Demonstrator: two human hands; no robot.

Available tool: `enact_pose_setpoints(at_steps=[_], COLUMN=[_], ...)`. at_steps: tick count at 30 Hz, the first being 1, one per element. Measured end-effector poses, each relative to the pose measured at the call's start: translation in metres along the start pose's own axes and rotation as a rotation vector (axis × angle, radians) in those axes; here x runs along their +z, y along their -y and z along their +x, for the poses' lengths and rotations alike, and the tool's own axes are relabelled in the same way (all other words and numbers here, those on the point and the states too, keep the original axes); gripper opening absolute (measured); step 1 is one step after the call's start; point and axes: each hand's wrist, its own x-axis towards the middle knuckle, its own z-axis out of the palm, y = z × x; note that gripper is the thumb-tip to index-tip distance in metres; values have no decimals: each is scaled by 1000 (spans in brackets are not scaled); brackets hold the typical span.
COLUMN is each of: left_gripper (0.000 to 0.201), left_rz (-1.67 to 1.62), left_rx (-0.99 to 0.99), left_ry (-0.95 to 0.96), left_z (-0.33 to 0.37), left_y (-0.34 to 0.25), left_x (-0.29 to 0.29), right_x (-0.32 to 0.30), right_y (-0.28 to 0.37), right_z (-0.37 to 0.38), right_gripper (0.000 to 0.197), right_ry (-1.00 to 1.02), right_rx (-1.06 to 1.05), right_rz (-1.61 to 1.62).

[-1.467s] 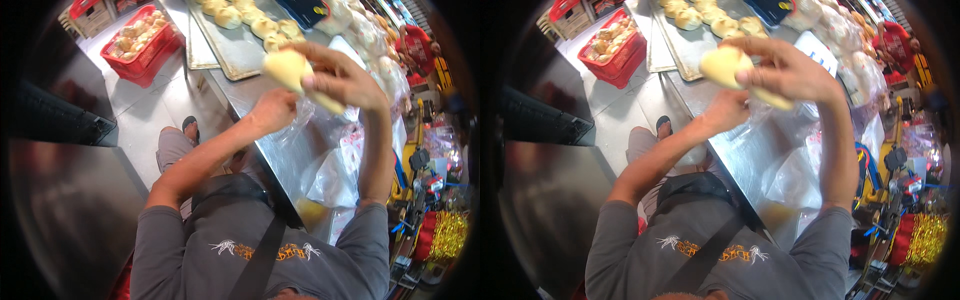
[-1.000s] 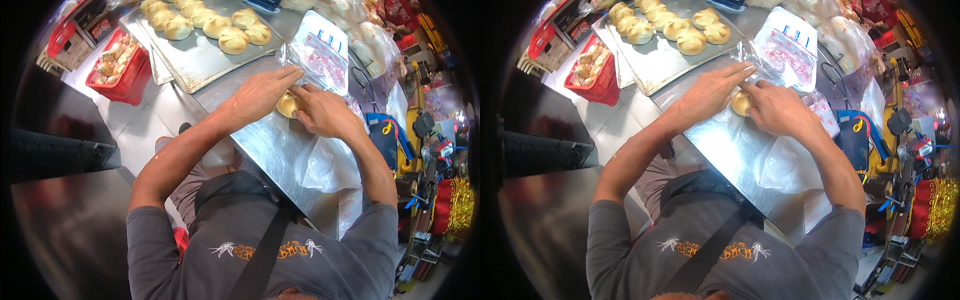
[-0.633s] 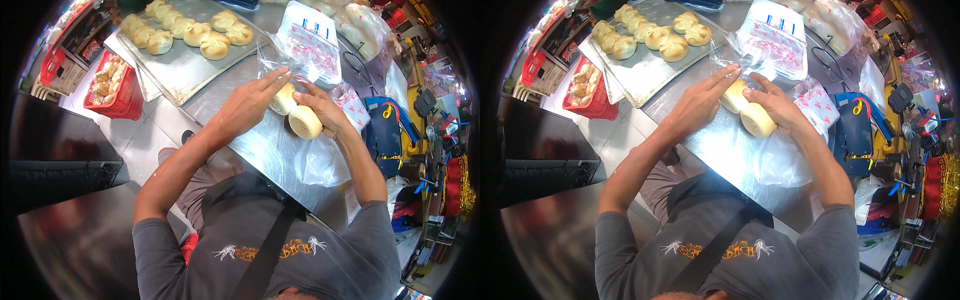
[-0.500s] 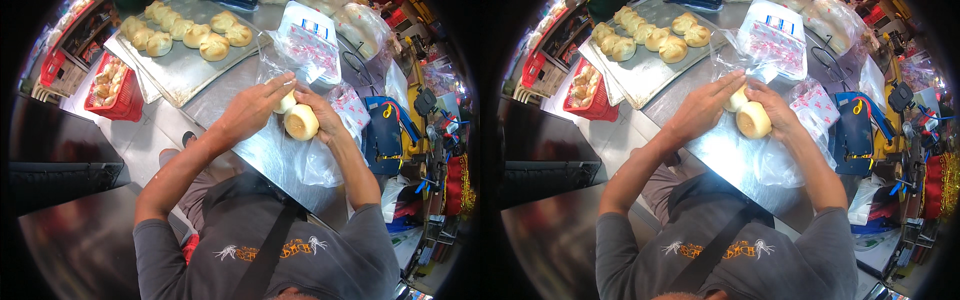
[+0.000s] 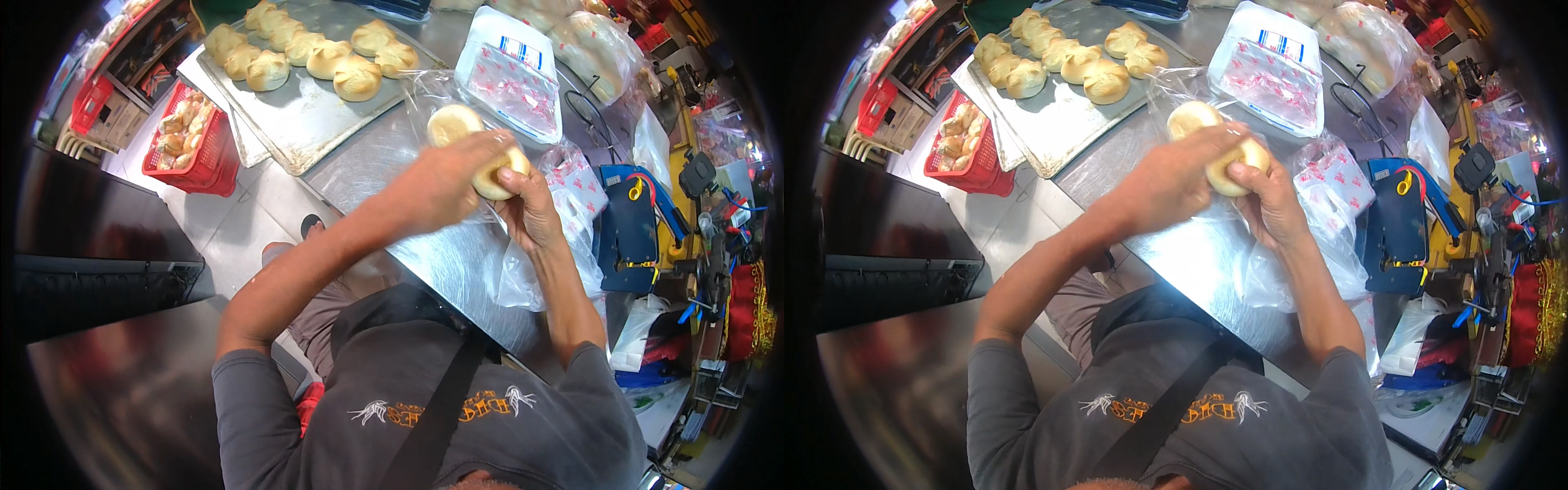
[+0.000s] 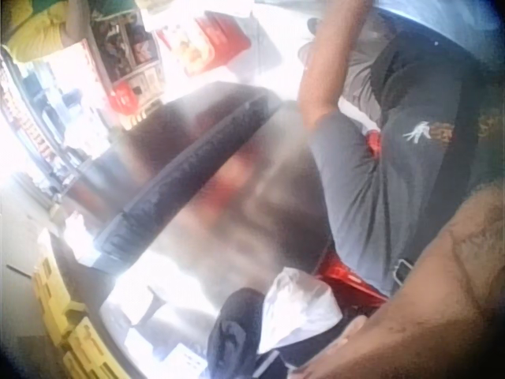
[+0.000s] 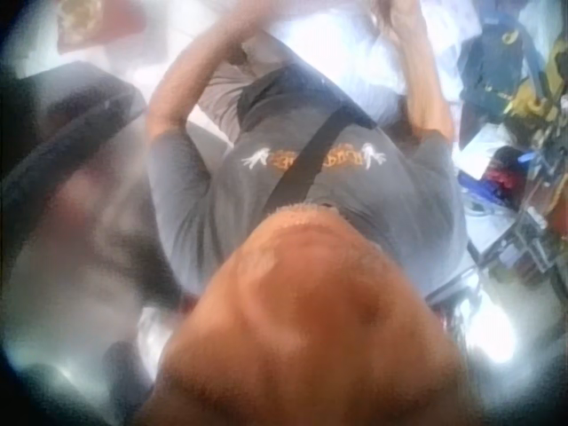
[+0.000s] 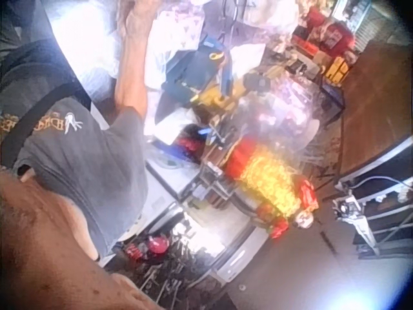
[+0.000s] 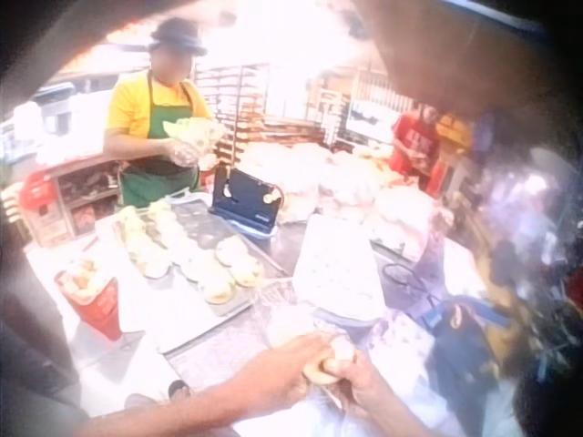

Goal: The person places small round bread rolls into clear plastic bags and ties them. The person handles the rolls and bags by hand, repeatedly picking up rolls from a metal tray and placing them into bags on a stainless steel counter.

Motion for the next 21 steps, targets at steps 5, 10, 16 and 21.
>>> enact_pose_setpoints(at_steps=[5, 10, 16, 21], left_gripper=[68, 66, 50, 32], left_rz=[10, -23, 80, 46], left_rx=[55, -61, 46, 109], left_ry=[49, 156, 202, -58], left_z=[1, 16, 29, 9], left_y=[-26, -22, -29, 10], left_x=[6, -8, 29, 33], right_x=[-3, -21, -33, -20], right_y=[-12, -17, -13, 62], right_z=[3, -5, -10, -25], right_gripper=[72, 65, 45, 39], right_ry=[-35, -32, -119, -201], right_rx=[44, -72, 51, -54], right_rz=[-92, -561, -493, -1155])
